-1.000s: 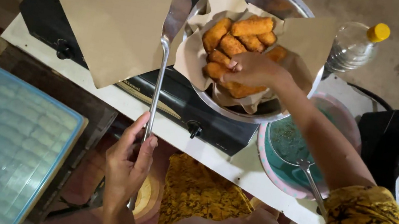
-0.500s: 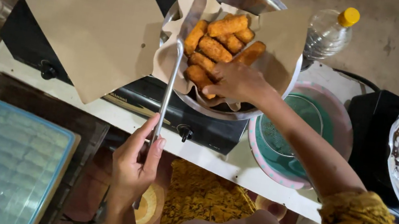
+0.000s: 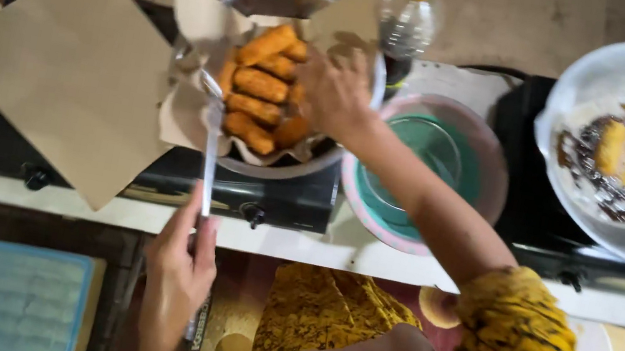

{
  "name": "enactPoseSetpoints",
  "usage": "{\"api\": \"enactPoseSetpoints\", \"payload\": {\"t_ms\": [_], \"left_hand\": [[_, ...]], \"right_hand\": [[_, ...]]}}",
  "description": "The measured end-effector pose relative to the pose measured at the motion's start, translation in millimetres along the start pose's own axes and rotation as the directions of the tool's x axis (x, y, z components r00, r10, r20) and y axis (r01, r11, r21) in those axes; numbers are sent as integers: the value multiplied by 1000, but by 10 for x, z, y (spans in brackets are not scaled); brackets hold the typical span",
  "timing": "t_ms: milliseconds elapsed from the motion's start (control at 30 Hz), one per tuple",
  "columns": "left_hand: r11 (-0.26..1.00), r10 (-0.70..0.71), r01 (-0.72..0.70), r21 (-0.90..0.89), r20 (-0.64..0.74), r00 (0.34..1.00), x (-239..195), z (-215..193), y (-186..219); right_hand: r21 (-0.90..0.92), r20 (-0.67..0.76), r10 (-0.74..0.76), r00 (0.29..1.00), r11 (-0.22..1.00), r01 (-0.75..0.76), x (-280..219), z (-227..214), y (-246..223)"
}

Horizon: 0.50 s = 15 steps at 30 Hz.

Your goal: Frying snacks in a wok and transferring them to a serving container

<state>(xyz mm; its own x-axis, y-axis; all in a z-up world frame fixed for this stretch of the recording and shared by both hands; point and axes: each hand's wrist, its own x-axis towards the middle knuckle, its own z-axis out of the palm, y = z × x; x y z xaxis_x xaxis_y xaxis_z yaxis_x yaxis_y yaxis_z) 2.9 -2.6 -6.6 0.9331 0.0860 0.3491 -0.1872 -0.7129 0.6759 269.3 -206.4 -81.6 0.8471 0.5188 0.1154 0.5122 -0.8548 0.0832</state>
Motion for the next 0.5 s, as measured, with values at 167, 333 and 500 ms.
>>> {"api": "enactPoseSetpoints", "payload": {"t_ms": [167, 333, 500], "left_hand": [[997, -27, 40, 65, -188, 982, -258, 178, 248], [993, -104, 110, 38, -137, 985, -292, 595, 99], [505, -421, 259, -823, 27, 907, -519, 841, 693]], "right_hand": [[-18, -214, 81, 973, 996, -87, -143, -50, -61], [136, -297, -94, 950, 981, 139, -310, -56, 90], [262, -301, -8, 954, 961, 90, -1463, -630, 422]]}}
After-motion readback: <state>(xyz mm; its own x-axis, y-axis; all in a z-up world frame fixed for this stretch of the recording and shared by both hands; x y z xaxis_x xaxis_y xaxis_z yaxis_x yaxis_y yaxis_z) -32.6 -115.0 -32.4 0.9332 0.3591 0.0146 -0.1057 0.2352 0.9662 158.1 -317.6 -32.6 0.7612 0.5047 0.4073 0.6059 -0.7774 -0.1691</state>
